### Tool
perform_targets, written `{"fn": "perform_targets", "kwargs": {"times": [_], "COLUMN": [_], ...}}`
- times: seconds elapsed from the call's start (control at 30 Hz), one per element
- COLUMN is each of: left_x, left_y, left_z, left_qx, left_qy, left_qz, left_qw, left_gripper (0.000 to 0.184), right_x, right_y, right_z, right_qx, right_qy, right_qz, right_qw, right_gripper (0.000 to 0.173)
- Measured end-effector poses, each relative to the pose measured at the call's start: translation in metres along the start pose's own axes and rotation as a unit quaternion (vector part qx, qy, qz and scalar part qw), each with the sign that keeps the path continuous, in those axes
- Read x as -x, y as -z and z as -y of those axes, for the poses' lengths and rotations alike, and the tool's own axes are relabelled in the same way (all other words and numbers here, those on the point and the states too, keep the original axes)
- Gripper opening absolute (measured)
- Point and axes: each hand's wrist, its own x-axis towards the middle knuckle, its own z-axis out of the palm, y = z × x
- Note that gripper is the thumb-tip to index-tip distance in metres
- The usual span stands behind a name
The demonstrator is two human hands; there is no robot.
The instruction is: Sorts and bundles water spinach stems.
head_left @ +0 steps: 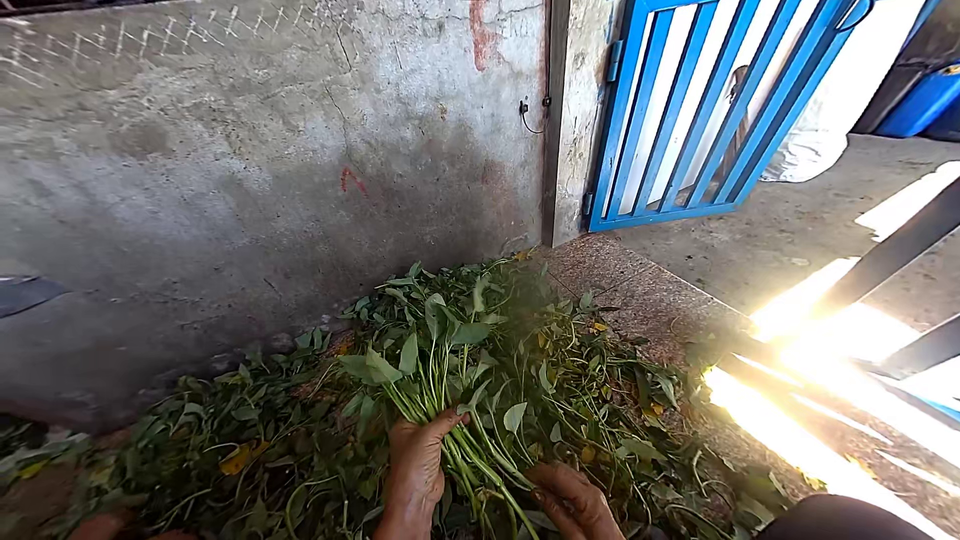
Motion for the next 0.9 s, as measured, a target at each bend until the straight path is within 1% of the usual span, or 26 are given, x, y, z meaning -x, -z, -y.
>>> {"fn": "perform_targets", "kwargs": {"times": [0.13, 0.2, 0.23, 0.27, 0.33, 0.37, 0.4, 0.47, 0.5, 0.53, 0.57, 0.63, 0.67, 0.7, 0.73, 0.77, 0.8, 0.83, 0.87, 0.9], "left_x": [-0.001, 0.000, 0.001, 0.003, 0.005, 0.006, 0.007, 0.009, 0.010, 0.011, 0.011, 0.010, 0.009, 0.008, 0.007, 0.006, 0.006, 0.007, 0.007, 0.009], "left_y": [0.000, 0.002, 0.002, 0.002, 0.001, 0.001, -0.001, -0.002, -0.003, -0.003, -0.003, -0.001, 0.001, 0.003, 0.004, 0.005, 0.005, 0.004, 0.003, 0.002], "left_z": [-0.003, -0.005, -0.006, -0.008, -0.009, -0.007, -0.005, -0.002, -0.001, -0.001, -0.001, -0.002, -0.003, -0.004, -0.004, -0.004, -0.004, -0.004, -0.004, -0.004], "left_qx": [-0.019, -0.026, -0.024, -0.022, -0.012, -0.006, -0.003, 0.012, 0.018, 0.024, 0.029, 0.041, 0.053, 0.067, 0.075, 0.077, 0.075, 0.070, 0.066, 0.061], "left_qy": [-0.027, -0.032, -0.034, -0.034, -0.039, -0.038, -0.034, -0.023, -0.020, -0.019, -0.021, -0.025, -0.022, -0.019, -0.017, -0.015, -0.013, -0.013, -0.014, -0.017], "left_qz": [-0.032, -0.024, -0.017, -0.010, 0.012, 0.026, 0.041, 0.078, 0.093, 0.104, 0.107, 0.107, 0.113, 0.121, 0.125, 0.127, 0.130, 0.132, 0.130, 0.125], "left_qw": [0.999, 0.999, 0.999, 0.999, 0.999, 0.999, 0.999, 0.997, 0.995, 0.994, 0.994, 0.993, 0.992, 0.990, 0.989, 0.989, 0.989, 0.989, 0.989, 0.990], "left_gripper": [0.027, 0.030, 0.032, 0.034, 0.035, 0.036, 0.037, 0.039, 0.039, 0.039, 0.038, 0.038, 0.037, 0.037, 0.036, 0.037, 0.038, 0.038, 0.037, 0.036], "right_x": [-0.002, -0.003, -0.004, -0.006, -0.015, -0.022, -0.031, -0.053, -0.062, -0.069, -0.074, -0.081, -0.082, -0.083, -0.083, -0.082, -0.080, -0.079, -0.079, -0.079], "right_y": [0.008, 0.010, 0.011, 0.012, 0.010, 0.007, 0.005, -0.001, -0.006, -0.012, -0.019, -0.025, -0.026, -0.026, -0.025, -0.024, -0.024, -0.024, -0.025, -0.027], "right_z": [-0.003, -0.002, 0.000, 0.005, 0.010, 0.013, 0.019, 0.030, 0.033, 0.035, 0.037, 0.040, 0.042, 0.047, 0.051, 0.055, 0.057, 0.058, 0.058, 0.057], "right_qx": [0.129, 0.159, 0.158, 0.146, 0.107, 0.088, 0.066, -0.003, -0.050, -0.102, -0.148, -0.200, -0.237, -0.291, -0.352, -0.398, -0.421, -0.432, -0.429, -0.412], "right_qy": [0.086, 0.099, 0.081, 0.047, -0.039, -0.077, -0.118, -0.176, -0.184, -0.182, -0.169, -0.137, -0.133, -0.141, -0.159, -0.184, -0.211, -0.233, -0.247, -0.252], "right_qz": [-0.002, -0.011, -0.010, -0.002, 0.030, 0.046, 0.073, 0.118, 0.114, 0.091, 0.053, -0.012, -0.035, -0.054, -0.071, -0.081, -0.076, -0.068, -0.065, -0.066], "right_qw": [0.988, 0.982, 0.984, 0.988, 0.993, 0.992, 0.988, 0.977, 0.975, 0.974, 0.973, 0.970, 0.962, 0.945, 0.920, 0.895, 0.879, 0.869, 0.866, 0.873], "right_gripper": [0.023, 0.023, 0.022, 0.027, 0.063, 0.078, 0.087, 0.091, 0.087, 0.076, 0.061, 0.039, 0.030, 0.022, 0.019, 0.021, 0.028, 0.033, 0.033, 0.029]}}
